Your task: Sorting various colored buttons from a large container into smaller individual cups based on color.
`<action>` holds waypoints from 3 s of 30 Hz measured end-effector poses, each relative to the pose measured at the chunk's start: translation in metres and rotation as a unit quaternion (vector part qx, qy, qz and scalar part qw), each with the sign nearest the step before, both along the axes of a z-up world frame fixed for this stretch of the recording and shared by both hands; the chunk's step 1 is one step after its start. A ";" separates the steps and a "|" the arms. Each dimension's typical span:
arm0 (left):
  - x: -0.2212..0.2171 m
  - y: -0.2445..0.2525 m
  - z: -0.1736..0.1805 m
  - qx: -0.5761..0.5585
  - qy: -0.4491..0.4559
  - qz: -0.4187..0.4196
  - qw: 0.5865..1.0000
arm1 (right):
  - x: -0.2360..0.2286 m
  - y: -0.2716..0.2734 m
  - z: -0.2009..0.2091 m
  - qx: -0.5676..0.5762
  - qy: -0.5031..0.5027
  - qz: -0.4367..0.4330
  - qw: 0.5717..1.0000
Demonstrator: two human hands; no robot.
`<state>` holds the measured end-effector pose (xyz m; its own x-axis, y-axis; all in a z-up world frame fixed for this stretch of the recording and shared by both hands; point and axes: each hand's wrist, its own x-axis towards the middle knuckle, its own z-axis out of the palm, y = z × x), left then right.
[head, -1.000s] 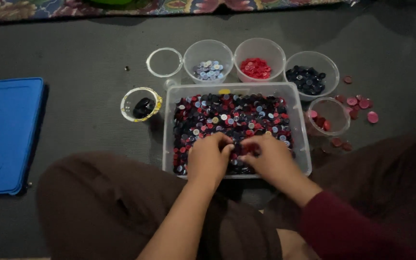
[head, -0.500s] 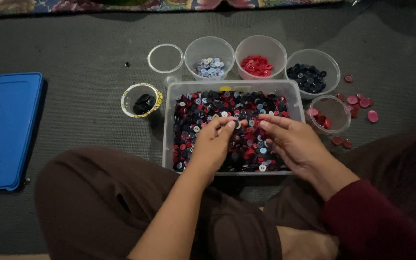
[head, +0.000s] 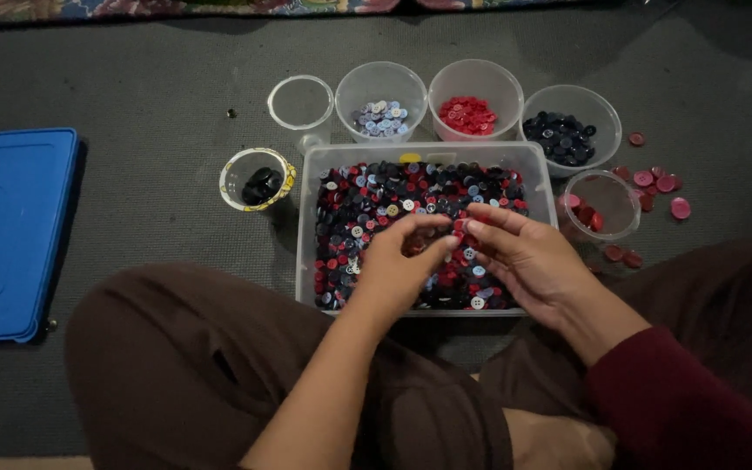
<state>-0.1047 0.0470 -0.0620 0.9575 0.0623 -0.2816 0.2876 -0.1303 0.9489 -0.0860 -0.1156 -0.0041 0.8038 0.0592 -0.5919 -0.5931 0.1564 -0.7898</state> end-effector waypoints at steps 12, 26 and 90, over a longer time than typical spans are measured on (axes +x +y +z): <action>-0.001 0.004 0.006 0.065 0.046 0.009 0.997 | -0.006 -0.005 -0.005 -0.106 -0.057 0.047 0.992; -0.004 0.003 0.017 0.051 0.047 0.007 0.998 | -0.003 -0.008 0.008 -0.223 -0.085 0.109 0.965; -0.012 0.008 0.022 0.164 0.024 -0.015 0.986 | 0.028 -0.004 -0.007 -0.296 -0.088 0.126 0.943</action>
